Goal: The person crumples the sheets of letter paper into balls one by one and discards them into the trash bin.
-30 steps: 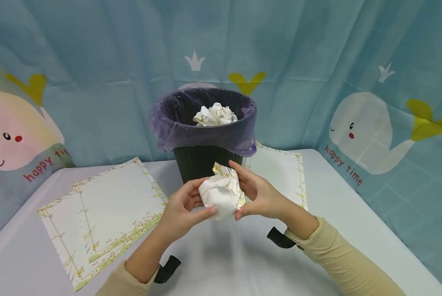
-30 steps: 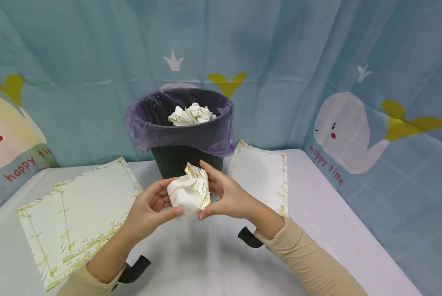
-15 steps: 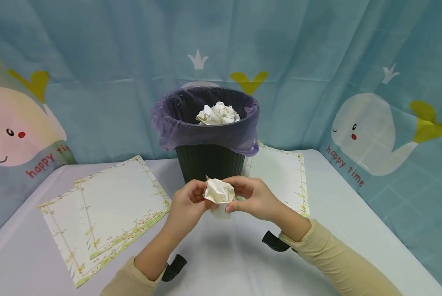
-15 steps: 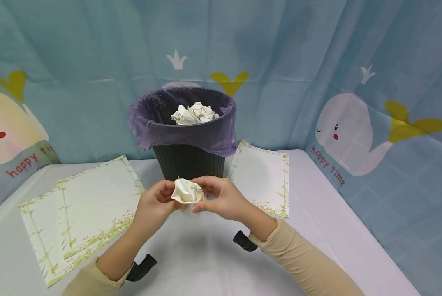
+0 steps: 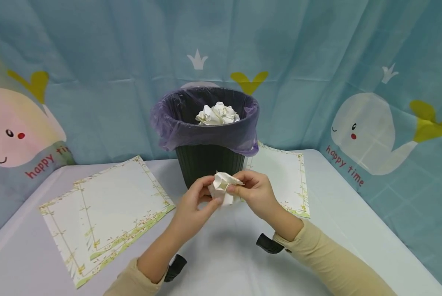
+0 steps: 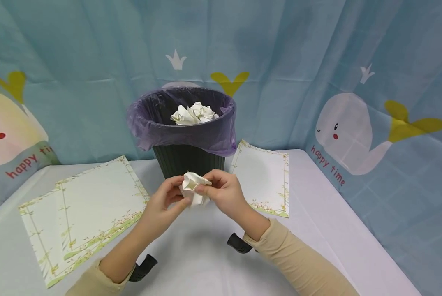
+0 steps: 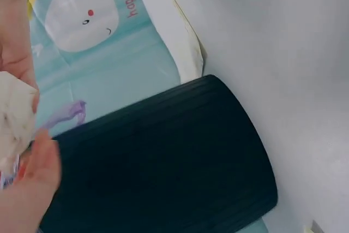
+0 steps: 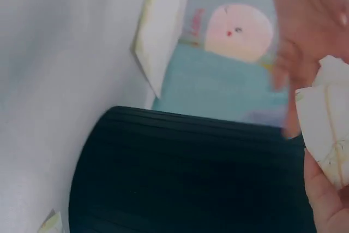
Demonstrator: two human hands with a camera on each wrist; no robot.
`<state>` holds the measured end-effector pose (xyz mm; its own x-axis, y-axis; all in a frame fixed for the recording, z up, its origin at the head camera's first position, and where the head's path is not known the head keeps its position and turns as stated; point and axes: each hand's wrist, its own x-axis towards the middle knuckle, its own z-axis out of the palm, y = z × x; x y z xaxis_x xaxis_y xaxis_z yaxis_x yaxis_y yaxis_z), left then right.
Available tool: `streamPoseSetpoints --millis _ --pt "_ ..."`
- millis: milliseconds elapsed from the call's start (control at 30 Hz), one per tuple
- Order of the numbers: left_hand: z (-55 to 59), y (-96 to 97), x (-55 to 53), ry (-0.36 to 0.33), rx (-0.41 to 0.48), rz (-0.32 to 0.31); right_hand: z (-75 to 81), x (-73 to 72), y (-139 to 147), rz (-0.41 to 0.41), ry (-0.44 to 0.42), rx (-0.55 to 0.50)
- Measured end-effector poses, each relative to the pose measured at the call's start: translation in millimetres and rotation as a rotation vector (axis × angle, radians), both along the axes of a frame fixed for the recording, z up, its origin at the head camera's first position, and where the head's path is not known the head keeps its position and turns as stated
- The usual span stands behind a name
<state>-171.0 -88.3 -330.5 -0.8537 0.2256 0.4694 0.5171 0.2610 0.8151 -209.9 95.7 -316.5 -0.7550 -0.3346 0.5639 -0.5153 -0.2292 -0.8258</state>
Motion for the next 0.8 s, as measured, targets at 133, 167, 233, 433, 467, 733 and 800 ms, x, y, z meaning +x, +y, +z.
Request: streamPoseSetpoints --millis 133,167,233,433,467,733,800 --pt "-0.5 -2.5 0.9 -0.003 0.006 -0.158 3.5 -3.6 2.0 0.026 -0.081 -0.056" --pt "-1.4 -2.4 0.2 0.013 0.036 -0.181 4.1 -3.6 1.9 0.037 -0.107 -0.061" --pt "-3.5 -1.6 -1.9 0.08 0.088 -0.187 5.2 -2.6 1.4 0.056 -0.165 -0.065" --pt "-2.3 -2.6 -6.8 0.219 0.051 -0.18 5.8 -2.2 2.8 0.106 -0.27 -0.017" --pt "-0.7 -3.4 -6.7 0.213 0.023 -0.18 5.1 -2.8 3.2 0.113 -0.264 -0.005" --pt "0.6 -5.4 -7.1 0.233 -0.135 -0.122 5.1 -4.0 2.2 0.044 -0.251 0.095" --pt "-1.7 -5.5 -7.2 0.255 -0.163 -0.105 5.9 -3.0 1.4 0.023 -0.269 0.125"
